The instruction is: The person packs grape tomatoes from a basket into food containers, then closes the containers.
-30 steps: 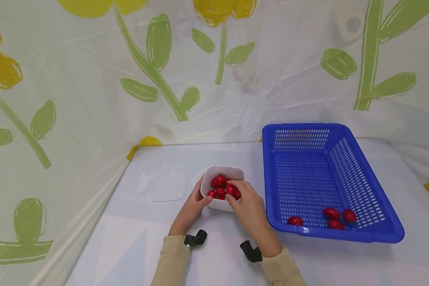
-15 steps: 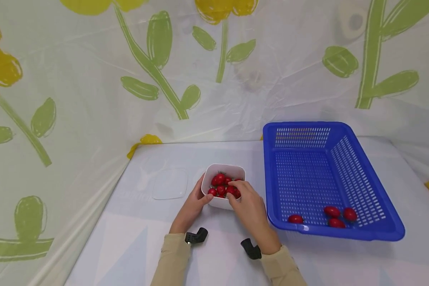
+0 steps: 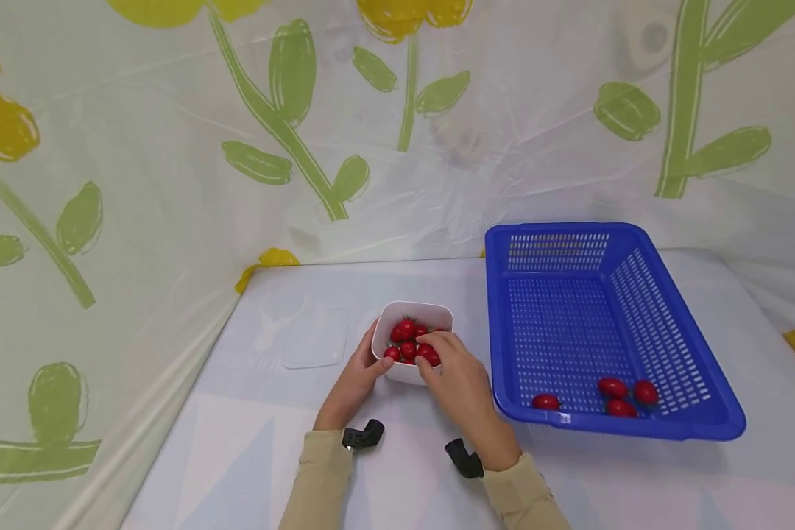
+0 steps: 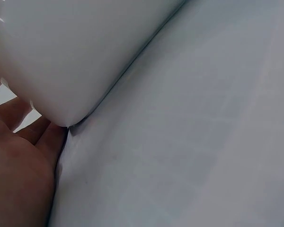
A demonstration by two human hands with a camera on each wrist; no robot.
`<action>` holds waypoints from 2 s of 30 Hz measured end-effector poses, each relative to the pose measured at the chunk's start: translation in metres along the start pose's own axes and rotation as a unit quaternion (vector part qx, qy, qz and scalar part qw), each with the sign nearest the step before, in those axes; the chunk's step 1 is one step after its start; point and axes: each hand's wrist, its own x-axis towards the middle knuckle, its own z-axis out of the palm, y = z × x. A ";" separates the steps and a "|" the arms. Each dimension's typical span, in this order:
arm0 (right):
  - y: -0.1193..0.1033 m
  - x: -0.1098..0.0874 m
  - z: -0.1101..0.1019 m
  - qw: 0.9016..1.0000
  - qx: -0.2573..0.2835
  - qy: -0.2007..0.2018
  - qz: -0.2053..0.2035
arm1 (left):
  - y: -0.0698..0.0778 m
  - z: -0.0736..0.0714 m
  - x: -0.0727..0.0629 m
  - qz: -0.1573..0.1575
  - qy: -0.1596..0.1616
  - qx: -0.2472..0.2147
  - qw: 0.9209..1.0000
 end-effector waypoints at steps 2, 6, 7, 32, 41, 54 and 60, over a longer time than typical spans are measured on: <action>-0.004 0.000 -0.003 1.000 0.001 -0.008 -0.008 | -0.001 0.000 0.001 0.002 0.001 0.005 1.000; -0.010 -0.001 -0.008 0.999 -0.004 -0.031 -0.034 | 0.008 0.000 -0.001 0.011 -0.010 -0.008 1.000; -0.011 -0.002 -0.009 0.998 -0.007 -0.037 -0.042 | 0.011 0.000 -0.003 0.014 -0.012 -0.010 1.000; -0.018 -0.003 -0.048 0.990 -0.028 -0.061 -0.126 | 0.029 0.003 -0.009 0.012 -0.011 -0.003 1.000; -0.016 -0.002 -0.061 0.990 -0.030 -0.044 -0.132 | 0.029 -0.001 -0.009 0.004 -0.003 -0.029 1.000; -0.015 0.001 -0.068 0.989 -0.046 -0.065 -0.125 | 0.029 0.002 -0.007 0.015 -0.013 -0.012 1.000; -0.015 0.002 -0.073 0.986 -0.044 -0.077 -0.144 | 0.030 0.001 -0.009 0.010 -0.012 -0.012 1.000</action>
